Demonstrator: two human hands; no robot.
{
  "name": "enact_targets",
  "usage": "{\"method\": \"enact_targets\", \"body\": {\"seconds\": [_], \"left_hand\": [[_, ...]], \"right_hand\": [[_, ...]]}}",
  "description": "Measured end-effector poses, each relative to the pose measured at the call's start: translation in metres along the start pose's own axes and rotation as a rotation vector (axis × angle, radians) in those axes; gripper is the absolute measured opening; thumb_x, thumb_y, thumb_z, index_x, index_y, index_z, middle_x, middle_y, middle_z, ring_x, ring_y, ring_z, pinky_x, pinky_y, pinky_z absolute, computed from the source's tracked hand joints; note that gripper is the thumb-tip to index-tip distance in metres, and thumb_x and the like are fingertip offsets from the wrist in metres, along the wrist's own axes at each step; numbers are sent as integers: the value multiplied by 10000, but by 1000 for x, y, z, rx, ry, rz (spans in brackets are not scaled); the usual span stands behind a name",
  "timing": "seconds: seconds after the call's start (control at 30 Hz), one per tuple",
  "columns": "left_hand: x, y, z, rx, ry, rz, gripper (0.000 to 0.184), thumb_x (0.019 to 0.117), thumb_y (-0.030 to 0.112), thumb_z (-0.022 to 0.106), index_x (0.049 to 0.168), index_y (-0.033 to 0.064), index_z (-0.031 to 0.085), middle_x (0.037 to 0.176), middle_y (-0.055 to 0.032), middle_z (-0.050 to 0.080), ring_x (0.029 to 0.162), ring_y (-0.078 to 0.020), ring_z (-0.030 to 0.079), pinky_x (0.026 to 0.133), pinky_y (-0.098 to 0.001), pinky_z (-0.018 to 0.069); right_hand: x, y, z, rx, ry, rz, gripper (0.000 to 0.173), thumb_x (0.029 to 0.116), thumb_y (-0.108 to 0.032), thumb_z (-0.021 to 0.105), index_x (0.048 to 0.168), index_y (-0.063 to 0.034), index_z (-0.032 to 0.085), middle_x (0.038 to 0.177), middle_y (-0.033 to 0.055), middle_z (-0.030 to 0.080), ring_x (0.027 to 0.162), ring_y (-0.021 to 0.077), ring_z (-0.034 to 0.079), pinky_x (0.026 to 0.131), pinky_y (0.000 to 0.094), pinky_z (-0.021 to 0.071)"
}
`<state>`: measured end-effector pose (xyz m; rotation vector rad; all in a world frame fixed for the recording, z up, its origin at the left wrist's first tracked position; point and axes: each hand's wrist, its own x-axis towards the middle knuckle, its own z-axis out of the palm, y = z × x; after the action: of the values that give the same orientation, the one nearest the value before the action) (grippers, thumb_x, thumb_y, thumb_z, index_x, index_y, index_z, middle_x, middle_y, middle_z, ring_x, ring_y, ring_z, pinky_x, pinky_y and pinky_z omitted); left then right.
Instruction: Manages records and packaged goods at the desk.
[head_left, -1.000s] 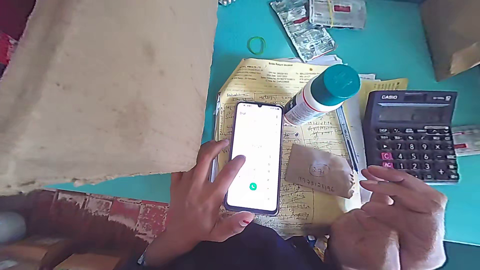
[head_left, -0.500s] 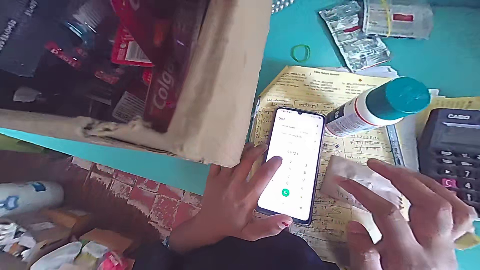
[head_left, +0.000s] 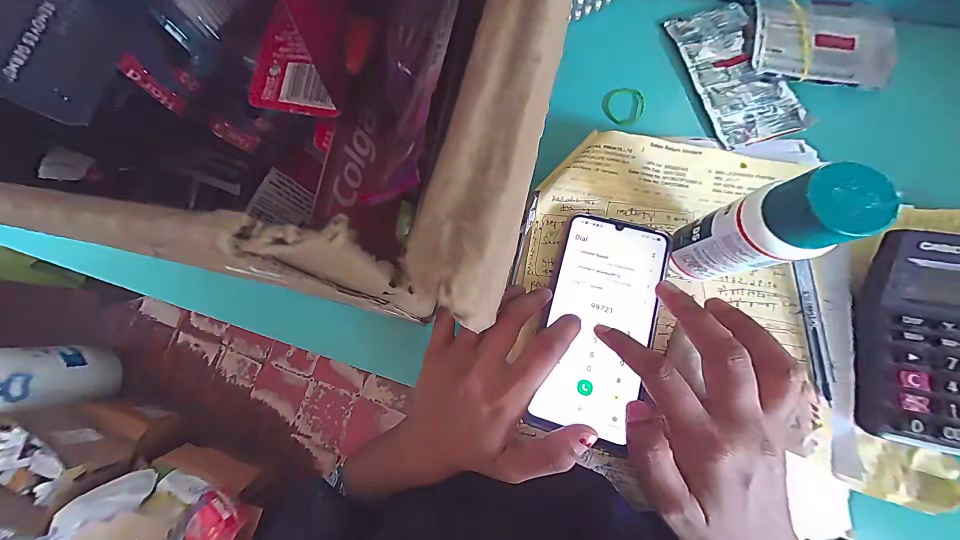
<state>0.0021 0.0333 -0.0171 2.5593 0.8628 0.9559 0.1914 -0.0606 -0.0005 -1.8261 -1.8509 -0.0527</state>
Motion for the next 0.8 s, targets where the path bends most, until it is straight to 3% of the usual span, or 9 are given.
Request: {"method": "enact_targets", "body": {"seconds": [0.13, 0.3, 0.37, 0.4, 0.5, 0.57, 0.67, 0.8], "left_hand": [[0, 0, 0, 6, -7, 0, 748, 1001, 666, 180, 1284, 180, 673, 1366, -128, 641, 1346, -270, 523, 1021, -506, 373], [-2, -1, 1, -20, 5, -5, 739, 1003, 660, 206, 1272, 164, 683, 1356, -144, 646, 1327, -281, 542, 984, -490, 420], [-2, -1, 2, -46, 15, -11, 732, 1004, 657, 227, 1289, 159, 681, 1370, -139, 640, 1339, -263, 532, 991, -482, 408], [-3, -2, 2, -56, 17, -11, 719, 1006, 650, 238, 1297, 161, 676, 1371, -131, 638, 1345, -252, 524, 1010, -477, 398], [-3, -2, 2, -50, 13, -18, 653, 1035, 604, 240, 1312, 179, 652, 1393, -97, 627, 1375, -216, 492, 1029, -441, 384], [-2, -2, 3, -27, 23, -20, 605, 1045, 532, 236, 1294, 174, 654, 1375, -93, 639, 1354, -214, 510, 988, -433, 394], [-2, -2, 2, -22, 18, -31, 593, 1042, 507, 236, 1284, 170, 660, 1372, -94, 640, 1345, -217, 513, 992, -444, 375], [-2, -2, 1, -38, 10, -24, 551, 1026, 434, 259, 1269, 163, 672, 1375, -106, 638, 1341, -222, 519, 985, -457, 383]], "right_hand": [[-3, 2, -2, 39, 48, -42, 493, 1046, -400, 234, 1291, -273, 642, 1477, 121, 526, 1433, 349, 348, 1105, 531, 199], [-8, -1, 1, 13, 63, -76, 480, 1055, -396, 238, 1252, -282, 661, 1449, 85, 562, 1438, 328, 363, 1134, 570, 158], [-11, -3, -4, 7, 173, -98, 436, 1065, -414, 274, 1231, -274, 651, 1331, 38, 612, 1359, 243, 456, 1157, 496, 192], [-14, -5, -8, -2, 232, -136, 373, 1068, -401, 317, 1187, -255, 638, 1204, 24, 614, 1233, 204, 523, 1146, 448, 242], [-29, -14, -20, -13, 258, -310, 143, 1053, -249, 484, 1058, -169, 603, 839, 26, 529, 794, 181, 525, 961, 336, 382], [-35, -13, -20, 29, 222, -452, 123, 1030, -150, 519, 1021, -102, 632, 696, 31, 504, 641, 188, 478, 782, 301, 438], [-34, -10, -15, 46, 182, -552, 161, 1018, -101, 494, 987, -65, 648, 634, 14, 476, 579, 171, 435, 659, 282, 409], [-30, -12, -15, 30, 184, -499, 169, 1025, -132, 483, 1021, -86, 646, 673, 13, 534, 629, 174, 480, 710, 275, 421]]}}
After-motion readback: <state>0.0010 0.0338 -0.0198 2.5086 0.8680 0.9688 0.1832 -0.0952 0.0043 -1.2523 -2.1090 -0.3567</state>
